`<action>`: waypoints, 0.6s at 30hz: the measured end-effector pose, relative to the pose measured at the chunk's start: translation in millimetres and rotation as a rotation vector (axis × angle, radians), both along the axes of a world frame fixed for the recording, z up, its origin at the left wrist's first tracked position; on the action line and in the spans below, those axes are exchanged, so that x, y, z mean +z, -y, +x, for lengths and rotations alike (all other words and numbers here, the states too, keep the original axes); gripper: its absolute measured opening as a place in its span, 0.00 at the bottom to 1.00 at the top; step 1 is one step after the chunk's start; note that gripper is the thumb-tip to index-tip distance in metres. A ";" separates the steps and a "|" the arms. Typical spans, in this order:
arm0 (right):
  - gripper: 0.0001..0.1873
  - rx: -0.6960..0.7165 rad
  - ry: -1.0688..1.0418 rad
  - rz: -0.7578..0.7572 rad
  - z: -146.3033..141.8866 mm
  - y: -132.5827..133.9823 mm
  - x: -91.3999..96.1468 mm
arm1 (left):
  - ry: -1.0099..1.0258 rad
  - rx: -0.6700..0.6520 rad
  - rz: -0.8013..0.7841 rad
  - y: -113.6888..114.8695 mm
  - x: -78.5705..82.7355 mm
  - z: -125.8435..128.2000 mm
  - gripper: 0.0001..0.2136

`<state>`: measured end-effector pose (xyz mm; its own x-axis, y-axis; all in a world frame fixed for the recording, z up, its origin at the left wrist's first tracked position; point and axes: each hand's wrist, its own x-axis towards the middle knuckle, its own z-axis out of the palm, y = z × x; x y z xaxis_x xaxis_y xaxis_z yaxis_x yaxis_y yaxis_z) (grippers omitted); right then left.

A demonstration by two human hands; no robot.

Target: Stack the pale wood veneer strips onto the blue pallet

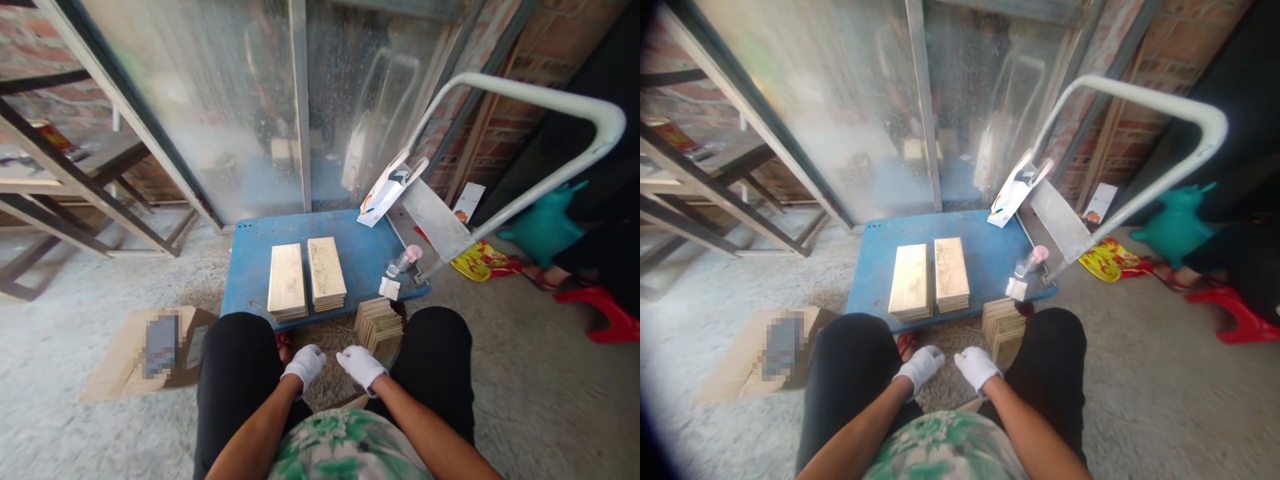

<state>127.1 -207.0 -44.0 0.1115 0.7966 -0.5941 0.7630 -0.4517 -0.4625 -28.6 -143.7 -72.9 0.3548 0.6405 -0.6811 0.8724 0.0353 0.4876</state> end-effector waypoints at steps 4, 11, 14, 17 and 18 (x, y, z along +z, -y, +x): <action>0.19 0.022 0.012 -0.008 -0.8 -1.9 2.1 | -0.045 -0.010 0.003 -0.2 3.3 -2.3 0.11; 0.20 0.055 0.011 0.007 -0.3 -6.3 11.9 | 0.021 0.023 0.050 2.5 19.5 -5.7 0.09; 0.20 0.058 0.004 0.017 -0.5 -6.7 15.3 | 0.075 0.037 0.060 12.1 26.3 -1.8 0.12; 0.21 0.066 0.001 0.032 -0.7 -6.7 17.7 | 0.099 0.033 0.046 26.2 31.6 4.5 0.11; 0.22 0.070 0.001 0.038 -0.9 -6.7 18.6 | 0.102 0.023 0.039 30.7 33.3 6.4 0.10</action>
